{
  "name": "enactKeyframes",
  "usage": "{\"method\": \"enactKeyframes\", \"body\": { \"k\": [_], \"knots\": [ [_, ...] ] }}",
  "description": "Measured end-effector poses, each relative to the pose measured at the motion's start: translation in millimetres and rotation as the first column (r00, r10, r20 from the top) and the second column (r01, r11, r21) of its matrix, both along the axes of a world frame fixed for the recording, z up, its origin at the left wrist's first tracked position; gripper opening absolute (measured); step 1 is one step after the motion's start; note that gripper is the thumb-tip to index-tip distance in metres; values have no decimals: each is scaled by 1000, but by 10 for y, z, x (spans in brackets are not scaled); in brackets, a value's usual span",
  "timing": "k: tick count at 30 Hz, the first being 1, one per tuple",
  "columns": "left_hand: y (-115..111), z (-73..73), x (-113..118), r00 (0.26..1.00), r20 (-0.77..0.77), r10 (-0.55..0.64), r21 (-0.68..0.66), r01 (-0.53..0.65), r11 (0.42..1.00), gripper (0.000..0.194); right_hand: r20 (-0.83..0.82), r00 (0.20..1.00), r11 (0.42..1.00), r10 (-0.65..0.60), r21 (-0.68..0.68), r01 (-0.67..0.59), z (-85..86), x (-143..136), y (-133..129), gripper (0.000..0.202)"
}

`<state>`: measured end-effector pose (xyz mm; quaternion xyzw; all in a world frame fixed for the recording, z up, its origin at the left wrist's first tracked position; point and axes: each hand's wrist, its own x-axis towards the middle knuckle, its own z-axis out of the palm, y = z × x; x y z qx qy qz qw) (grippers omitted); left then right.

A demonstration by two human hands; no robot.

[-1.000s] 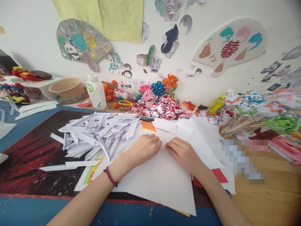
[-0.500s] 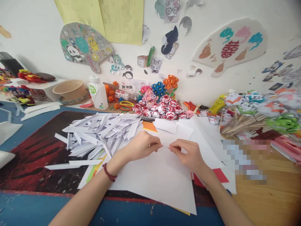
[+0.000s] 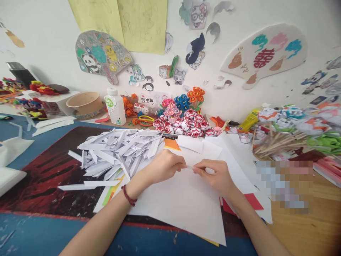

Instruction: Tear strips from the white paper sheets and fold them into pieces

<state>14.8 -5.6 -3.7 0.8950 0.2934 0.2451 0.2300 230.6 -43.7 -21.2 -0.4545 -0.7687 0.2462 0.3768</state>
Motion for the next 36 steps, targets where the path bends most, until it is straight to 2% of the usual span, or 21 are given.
{"method": "enactKeyframes", "body": {
  "k": [7,9,11,12,14,16,18,20,22,24,26,27,29,31,32,34,36],
  "knots": [
    [35,89,-100,998,18,59,83,-60,995,24,-17,987,982,-161,95,162,12,98,27,16],
    [55,152,-166,984,86,157,120,-166,979,24,-32,969,960,-247,129,249,-24,167,57,17],
    [70,252,-279,930,209,304,150,-337,929,23,-55,944,934,-324,141,329,-79,226,101,18],
    [71,310,-358,883,275,380,163,-432,887,23,-51,933,923,-357,132,360,-111,242,126,19],
    [49,424,-564,774,369,515,200,-608,769,21,25,935,929,-354,126,348,-171,238,173,19],
    [-2,503,-821,669,399,627,257,-738,624,23,128,945,949,-301,136,284,-207,191,213,17],
    [-73,530,-1085,561,393,729,333,-825,456,24,196,939,954,-281,162,252,-206,125,253,17],
    [-151,514,-1297,505,310,806,438,-828,350,25,237,922,943,-307,204,262,-176,65,309,20],
    [-232,477,-1405,472,233,850,533,-794,294,26,288,898,932,-332,244,266,-142,18,393,26],
    [-317,438,-1388,449,214,868,570,-779,262,29,351,871,928,-343,271,256,-125,-20,501,34],
    [-404,399,-1256,487,204,849,568,-765,302,25,431,848,943,-307,259,210,-130,-53,611,44],
    [-447,377,-1155,535,180,825,566,-742,358,22,463,831,946,-306,243,213,-138,-68,660,47],
    [-520,323,-900,680,83,729,557,-638,532,20,516,804,954,-296,195,226,-156,-92,732,44],
    [-562,259,-605,808,-42,587,550,-472,689,18,537,783,950,-313,169,264,-168,-100,768,38],
    [-564,226,-453,846,-110,521,548,-386,742,19,536,778,944,-327,160,287,-171,-96,774,35],
    [-527,163,-159,882,-231,410,544,-232,806,21,523,776,935,-351,148,323,-176,-71,774,33],
    [-437,101,92,893,-288,346,547,-143,825,21,506,791,936,-345,127,327,-181,-31,769,33]
  ]
}}
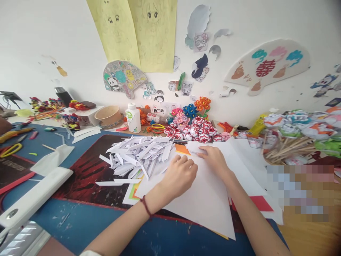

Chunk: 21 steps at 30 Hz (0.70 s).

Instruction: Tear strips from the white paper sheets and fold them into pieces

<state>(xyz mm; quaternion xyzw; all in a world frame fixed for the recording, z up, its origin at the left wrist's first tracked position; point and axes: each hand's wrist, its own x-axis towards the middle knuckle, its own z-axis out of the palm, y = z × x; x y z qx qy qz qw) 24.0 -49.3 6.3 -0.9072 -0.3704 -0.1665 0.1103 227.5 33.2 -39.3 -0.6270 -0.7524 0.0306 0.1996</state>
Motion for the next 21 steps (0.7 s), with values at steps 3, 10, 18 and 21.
{"method": "enactKeyframes", "body": {
  "k": [3,10,18,21],
  "knots": [
    [174,-109,241,1000,-21,14,-19,-15,1000,19,-14,1000,1000,16,-18,-17,-5,62,-6,29],
    [434,-361,179,988,-27,152,-124,-154,980,19,52,999,1000,11,-10,-11,29,86,-38,37],
    [473,-343,137,979,-42,201,-164,-205,965,24,96,994,998,57,16,-59,51,86,-96,29],
    [454,-341,146,979,-55,196,-180,-203,962,22,117,992,998,45,40,-50,62,51,-113,33]
  ]
}}
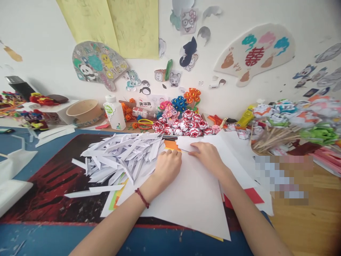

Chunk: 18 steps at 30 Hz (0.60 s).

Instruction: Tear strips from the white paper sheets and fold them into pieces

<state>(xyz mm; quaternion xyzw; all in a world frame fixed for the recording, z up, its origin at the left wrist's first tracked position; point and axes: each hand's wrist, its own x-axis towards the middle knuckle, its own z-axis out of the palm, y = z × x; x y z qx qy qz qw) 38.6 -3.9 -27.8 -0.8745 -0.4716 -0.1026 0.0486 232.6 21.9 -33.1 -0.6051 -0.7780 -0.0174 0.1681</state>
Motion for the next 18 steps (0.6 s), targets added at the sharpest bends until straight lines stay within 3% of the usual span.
{"method": "enactKeyframes", "body": {
  "k": [5,10,13,16,18],
  "knots": [
    [-60,-7,35,999,-30,-34,-5,33,999,18,-94,995,1000,13,-6,-14,-20,-18,12,23],
    [-183,-26,100,993,-54,-102,7,102,995,16,-235,971,999,-49,-3,50,-74,36,78,18],
    [-210,-30,108,993,-41,-109,11,109,994,18,-234,971,998,-48,28,56,-83,34,90,18],
    [-177,-16,94,998,38,-56,-23,57,998,18,-197,976,977,-92,172,127,-47,-46,35,17],
    [-133,7,78,982,187,38,-62,-27,998,19,-217,972,930,-86,333,157,5,-142,-41,16]
  ]
}}
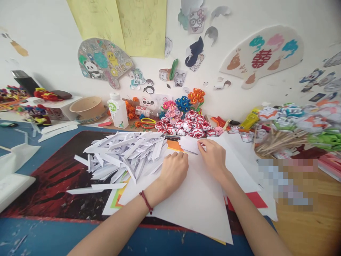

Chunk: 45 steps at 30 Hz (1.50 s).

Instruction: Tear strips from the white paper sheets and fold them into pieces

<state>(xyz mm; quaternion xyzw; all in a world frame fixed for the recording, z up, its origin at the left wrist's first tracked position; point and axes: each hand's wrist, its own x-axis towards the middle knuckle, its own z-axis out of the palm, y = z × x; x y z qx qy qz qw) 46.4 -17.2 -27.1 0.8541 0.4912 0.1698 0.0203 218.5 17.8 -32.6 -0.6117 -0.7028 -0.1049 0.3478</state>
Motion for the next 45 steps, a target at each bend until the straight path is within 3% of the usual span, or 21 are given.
{"method": "enactKeyframes", "body": {
  "k": [3,6,8,13,15,18,23,28,34,36,40,45],
  "knots": [
    [72,52,-37,919,367,146,-137,-102,985,33,-136,981,980,137,161,-114,97,-171,-136,15],
    [126,97,-76,705,683,189,-269,3,963,36,-347,888,954,301,116,-278,154,-307,-226,12],
    [153,102,-94,577,793,197,-284,63,957,37,-468,812,929,349,56,-367,150,-353,-242,12],
    [210,48,-99,363,880,307,-381,151,912,38,-616,693,877,375,-4,-480,89,-367,-227,17],
    [214,46,-96,272,871,408,-464,188,865,40,-585,711,884,390,20,-468,87,-369,-239,16],
    [189,89,-90,209,830,516,-555,241,796,44,-502,768,901,397,55,-430,109,-380,-273,16],
    [127,161,-71,140,904,405,-426,387,818,39,-492,764,891,417,58,-450,141,-398,-294,14],
    [125,158,-48,147,929,339,-369,375,850,38,-644,646,803,411,-79,-590,133,-395,-258,16],
    [160,99,-73,296,898,326,-399,236,886,31,-686,621,712,380,-212,-669,181,-332,-230,22],
    [169,85,-90,352,880,318,-403,200,893,31,-721,616,735,319,-223,-641,184,-304,-215,25],
    [177,69,-95,501,816,287,-413,159,897,34,-793,582,834,181,-189,-518,116,-249,-155,34],
    [164,48,-74,628,748,214,-417,195,888,40,-873,472,742,120,-237,-627,66,-200,-115,45]
  ]
}}
